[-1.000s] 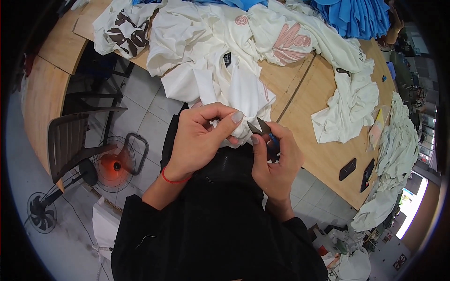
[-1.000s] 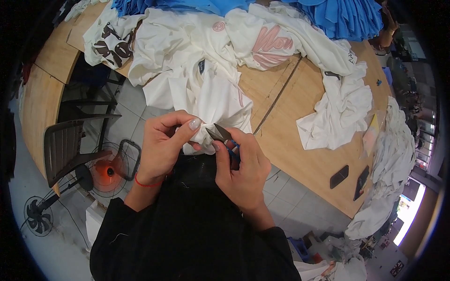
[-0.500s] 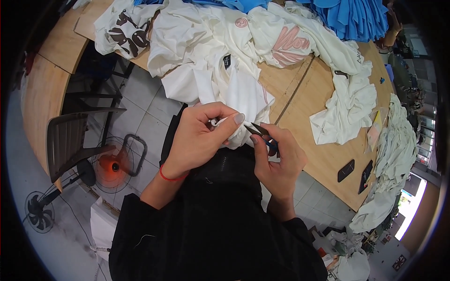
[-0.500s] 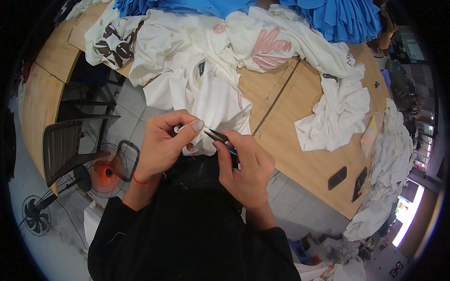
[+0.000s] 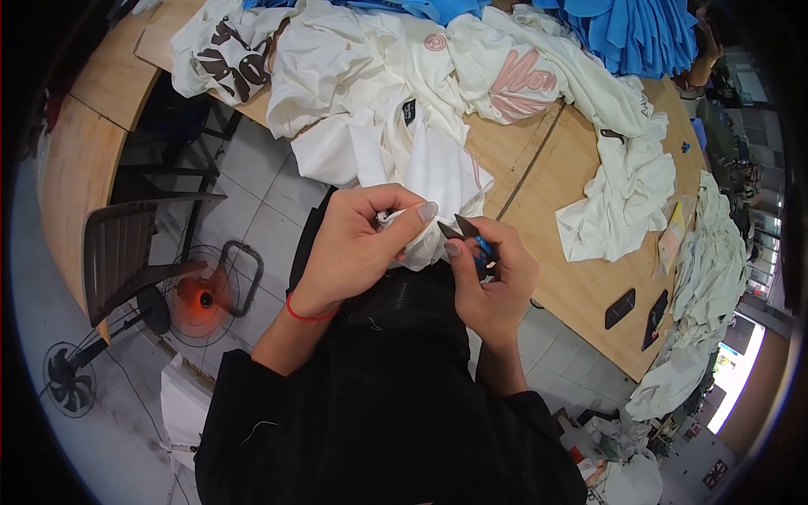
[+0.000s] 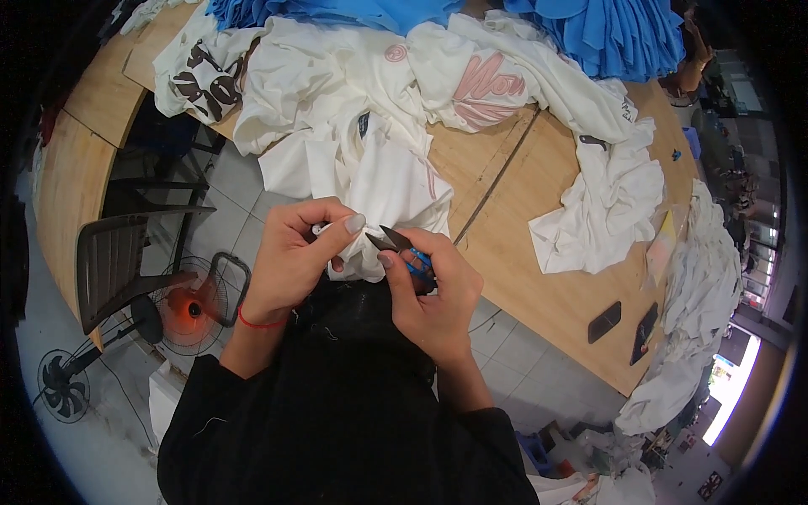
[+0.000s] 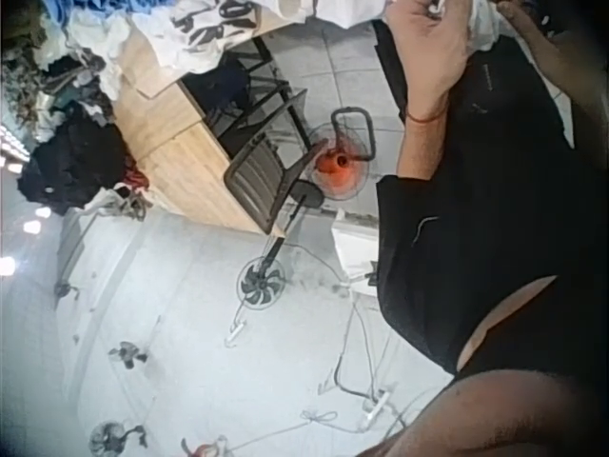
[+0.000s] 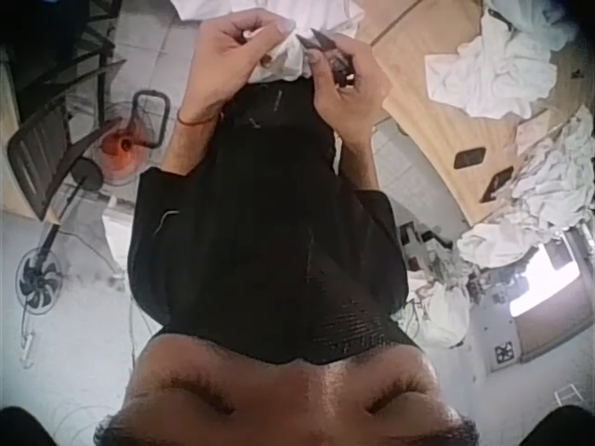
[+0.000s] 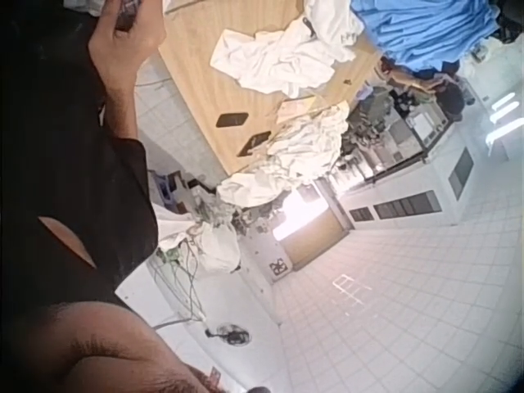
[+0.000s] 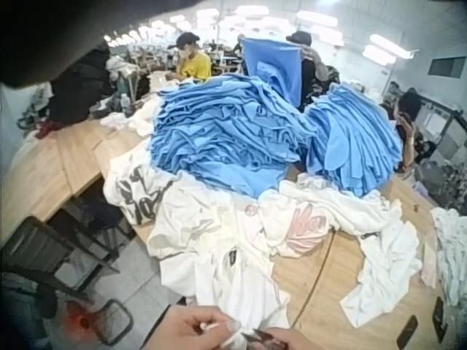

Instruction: Inspecting white t-shirts and using nippers to trim loose threads.

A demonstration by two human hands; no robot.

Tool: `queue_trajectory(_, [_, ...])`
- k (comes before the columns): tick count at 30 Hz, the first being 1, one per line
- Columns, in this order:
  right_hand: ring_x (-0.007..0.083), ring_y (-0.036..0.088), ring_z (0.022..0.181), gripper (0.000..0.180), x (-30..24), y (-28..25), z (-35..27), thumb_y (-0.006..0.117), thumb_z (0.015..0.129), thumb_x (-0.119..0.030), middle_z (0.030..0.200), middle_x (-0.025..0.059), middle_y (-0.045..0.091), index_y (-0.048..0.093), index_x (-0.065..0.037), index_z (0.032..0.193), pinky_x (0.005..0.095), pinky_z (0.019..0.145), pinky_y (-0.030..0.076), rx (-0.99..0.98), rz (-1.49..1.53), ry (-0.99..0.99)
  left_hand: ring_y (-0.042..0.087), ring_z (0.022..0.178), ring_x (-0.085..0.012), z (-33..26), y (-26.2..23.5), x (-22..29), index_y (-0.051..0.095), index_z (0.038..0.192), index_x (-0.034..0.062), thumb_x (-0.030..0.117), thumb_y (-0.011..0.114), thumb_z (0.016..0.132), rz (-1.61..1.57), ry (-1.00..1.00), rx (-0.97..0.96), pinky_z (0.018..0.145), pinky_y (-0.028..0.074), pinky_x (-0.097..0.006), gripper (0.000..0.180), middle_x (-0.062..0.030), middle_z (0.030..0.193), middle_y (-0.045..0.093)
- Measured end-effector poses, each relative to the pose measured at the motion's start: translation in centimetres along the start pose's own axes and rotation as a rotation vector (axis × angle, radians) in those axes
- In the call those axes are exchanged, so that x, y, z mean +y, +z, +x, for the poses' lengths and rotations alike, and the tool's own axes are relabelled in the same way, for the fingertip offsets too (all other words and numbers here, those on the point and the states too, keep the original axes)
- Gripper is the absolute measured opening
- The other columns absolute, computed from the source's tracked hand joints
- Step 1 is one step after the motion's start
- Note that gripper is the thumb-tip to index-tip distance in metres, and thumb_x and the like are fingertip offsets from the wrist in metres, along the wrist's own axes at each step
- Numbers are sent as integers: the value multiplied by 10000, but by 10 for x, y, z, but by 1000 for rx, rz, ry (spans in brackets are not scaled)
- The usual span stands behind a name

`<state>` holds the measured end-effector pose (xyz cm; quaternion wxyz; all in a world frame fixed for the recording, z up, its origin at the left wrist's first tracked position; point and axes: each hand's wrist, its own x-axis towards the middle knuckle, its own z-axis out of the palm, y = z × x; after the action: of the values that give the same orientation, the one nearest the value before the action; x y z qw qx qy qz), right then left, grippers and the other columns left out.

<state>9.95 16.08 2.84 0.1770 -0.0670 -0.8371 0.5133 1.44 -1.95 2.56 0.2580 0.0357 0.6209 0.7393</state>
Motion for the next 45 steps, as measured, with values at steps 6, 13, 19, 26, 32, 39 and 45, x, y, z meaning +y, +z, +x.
queue_trajectory(6, [35,596,770,219,9,6,-7,845,984,-44,897,5,722,741,9,1169,205,692,483,14,239,147,569,655,-10,0,1,1,820,1033,-25,150,774,1064,-41,16,0,575,433,-214,184,20,776,722])
queue_trajectory(13, [38,596,749,223,10,-1,-3,842,974,-27,869,4,712,747,5,1173,206,659,472,21,189,103,552,642,-7,-2,0,-1,812,1021,-25,132,780,1057,20,51,15,556,419,-214,164,29,770,711])
queue_trajectory(19, [80,607,678,243,-5,-6,-1,862,924,8,844,48,711,771,-5,1149,228,587,455,5,-29,-12,566,693,-17,-4,0,4,808,1025,-29,115,781,1047,83,77,43,603,430,-223,148,22,800,716])
queue_trajectory(26, [95,600,653,268,-1,-5,0,867,913,17,846,54,711,770,-8,1162,237,573,447,12,-61,-80,574,727,-47,-4,2,5,809,999,-33,94,784,1022,141,108,51,645,439,-257,132,-3,793,719])
queue_trajectory(32, [103,593,637,277,-4,-5,1,872,904,18,844,61,708,769,-11,1159,248,560,440,11,-68,-82,567,715,-66,-4,3,7,810,996,-34,90,782,1018,156,122,47,648,435,-274,128,-15,786,714])
queue_trajectory(39, [103,553,614,259,-4,-4,0,866,913,9,833,53,697,769,-17,1152,254,544,411,-22,-54,-69,554,710,-59,-5,3,6,812,996,-30,92,784,1018,151,105,46,636,424,-269,127,-8,788,708])
queue_trajectory(45, [108,554,612,255,-5,-5,-2,866,912,11,832,53,695,770,-15,1148,251,546,412,-8,-58,-61,553,711,-58,-5,4,5,812,998,-27,98,785,1019,130,90,61,632,422,-265,129,-8,788,709])
